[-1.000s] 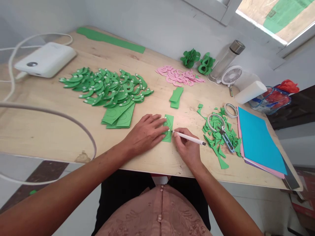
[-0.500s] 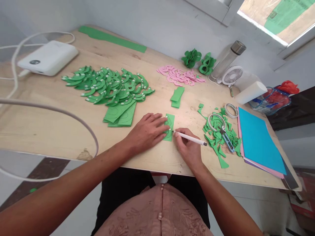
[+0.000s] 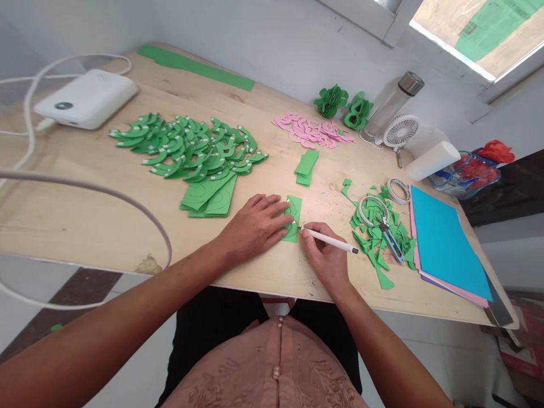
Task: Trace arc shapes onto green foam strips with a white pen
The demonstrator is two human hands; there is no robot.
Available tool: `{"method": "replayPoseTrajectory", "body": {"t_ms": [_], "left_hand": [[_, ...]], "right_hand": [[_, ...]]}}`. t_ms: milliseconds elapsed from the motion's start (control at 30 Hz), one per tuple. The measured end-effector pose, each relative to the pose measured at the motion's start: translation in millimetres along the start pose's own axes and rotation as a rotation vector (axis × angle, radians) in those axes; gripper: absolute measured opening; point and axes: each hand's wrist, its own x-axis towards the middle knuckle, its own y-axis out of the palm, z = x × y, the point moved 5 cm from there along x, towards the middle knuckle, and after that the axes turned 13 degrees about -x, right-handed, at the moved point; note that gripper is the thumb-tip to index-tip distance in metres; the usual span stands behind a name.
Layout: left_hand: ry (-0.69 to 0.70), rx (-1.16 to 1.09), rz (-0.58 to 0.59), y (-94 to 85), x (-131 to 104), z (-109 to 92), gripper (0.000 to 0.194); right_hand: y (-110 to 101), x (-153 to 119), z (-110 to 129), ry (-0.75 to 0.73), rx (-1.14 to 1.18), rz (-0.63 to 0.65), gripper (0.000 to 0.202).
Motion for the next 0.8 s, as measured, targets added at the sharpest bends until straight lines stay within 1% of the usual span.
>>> {"method": "replayPoseTrajectory", "body": {"t_ms": [800], "left_hand": [[-0.010, 0.004, 0.012, -0.6, 0.4, 0.2, 0.024]], "right_hand": [[-0.6, -5.7, 1.2, 0.010, 0.003, 0.009, 0.012]]}}
